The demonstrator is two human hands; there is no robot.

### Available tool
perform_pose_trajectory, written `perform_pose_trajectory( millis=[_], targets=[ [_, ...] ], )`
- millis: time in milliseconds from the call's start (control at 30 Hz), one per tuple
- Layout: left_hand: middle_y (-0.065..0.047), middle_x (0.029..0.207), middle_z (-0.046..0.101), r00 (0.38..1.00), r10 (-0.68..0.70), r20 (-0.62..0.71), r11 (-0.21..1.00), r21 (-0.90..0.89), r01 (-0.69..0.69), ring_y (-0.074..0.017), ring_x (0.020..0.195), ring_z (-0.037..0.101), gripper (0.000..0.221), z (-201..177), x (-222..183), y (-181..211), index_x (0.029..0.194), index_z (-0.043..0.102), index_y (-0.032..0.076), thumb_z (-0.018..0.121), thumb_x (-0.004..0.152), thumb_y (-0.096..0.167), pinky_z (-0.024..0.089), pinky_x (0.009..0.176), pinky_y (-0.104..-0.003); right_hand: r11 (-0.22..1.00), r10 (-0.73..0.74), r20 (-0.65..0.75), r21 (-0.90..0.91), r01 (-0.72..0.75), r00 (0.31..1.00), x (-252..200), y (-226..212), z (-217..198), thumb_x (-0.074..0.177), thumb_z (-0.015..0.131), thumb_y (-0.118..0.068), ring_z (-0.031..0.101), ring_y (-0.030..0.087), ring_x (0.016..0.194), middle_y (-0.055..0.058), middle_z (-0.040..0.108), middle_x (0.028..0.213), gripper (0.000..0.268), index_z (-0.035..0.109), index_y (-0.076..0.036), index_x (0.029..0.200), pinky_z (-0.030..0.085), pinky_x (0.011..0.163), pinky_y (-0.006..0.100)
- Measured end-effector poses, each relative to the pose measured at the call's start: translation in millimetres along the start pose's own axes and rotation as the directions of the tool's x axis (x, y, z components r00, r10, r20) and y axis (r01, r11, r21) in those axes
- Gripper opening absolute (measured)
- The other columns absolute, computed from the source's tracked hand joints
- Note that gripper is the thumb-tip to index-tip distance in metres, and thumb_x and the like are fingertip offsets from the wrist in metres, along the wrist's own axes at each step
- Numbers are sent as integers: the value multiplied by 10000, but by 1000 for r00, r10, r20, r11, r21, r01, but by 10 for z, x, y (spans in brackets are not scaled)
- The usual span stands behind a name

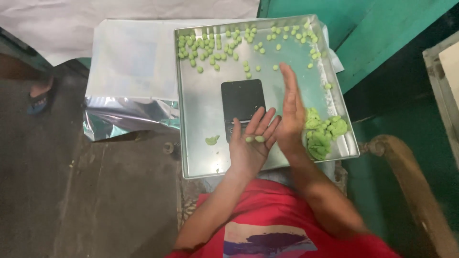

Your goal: Pinching off pieces of green dough, weighing them on a digital scale for consistency, and rolling them into small balls.

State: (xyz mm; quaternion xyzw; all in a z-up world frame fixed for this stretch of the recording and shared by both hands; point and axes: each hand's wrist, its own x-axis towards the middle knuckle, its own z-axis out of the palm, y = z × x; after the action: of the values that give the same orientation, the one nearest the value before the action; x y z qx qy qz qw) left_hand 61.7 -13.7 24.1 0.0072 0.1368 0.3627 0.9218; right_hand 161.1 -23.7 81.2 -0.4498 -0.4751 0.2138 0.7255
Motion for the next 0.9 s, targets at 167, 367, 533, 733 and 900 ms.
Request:
perform_pose_trajectory(
  millis=[167,367,533,733,900],
  targets=[
    [-150,1482,572,990,23,-137,1000,9,-22,-334,1295,580,799,-79,-20,45,1484,560,90,361,1018,707,358,1218,-482,819,24,380,-538,200,925,-253,-246,-190,873,794,-231,719,195,1018,-22,736,1064,396,755,-160,1260,539,971,332],
    [-163,1628,393,994,96,-59,988,131,-88,-337,1501,372,795,-68,-263,96,1543,438,66,206,1063,656,254,1252,-526,839,78,554,-486,246,829,-563,-32,-213,947,740,-173,709,279,1059,57,733,1160,212,799,-166,1151,481,997,413],
    [-134,1654,358,988,94,-120,978,197,-69,-327,1490,383,819,-253,-308,109,1584,374,70,256,1048,678,309,1231,-473,855,190,602,-490,171,775,-626,-34,-257,952,729,-172,704,310,1122,100,745,1187,205,795,-137,1143,462,1059,460],
    [-152,1644,366,974,96,-203,939,343,-21,-313,1476,400,827,69,-460,157,1593,337,56,258,1037,664,361,1195,-433,918,328,444,-359,-170,834,-549,-122,-279,852,834,-113,732,258,1008,117,785,1076,232,818,-102,1084,560,927,435],
    [-283,1525,487,911,412,-4,561,789,-250,-468,1423,447,662,341,-706,300,1509,421,-37,417,1046,437,387,1159,-552,800,584,89,-230,-554,807,-337,79,-522,892,791,-131,756,205,799,145,793,872,200,819,-61,1077,607,818,377]
  ],
)
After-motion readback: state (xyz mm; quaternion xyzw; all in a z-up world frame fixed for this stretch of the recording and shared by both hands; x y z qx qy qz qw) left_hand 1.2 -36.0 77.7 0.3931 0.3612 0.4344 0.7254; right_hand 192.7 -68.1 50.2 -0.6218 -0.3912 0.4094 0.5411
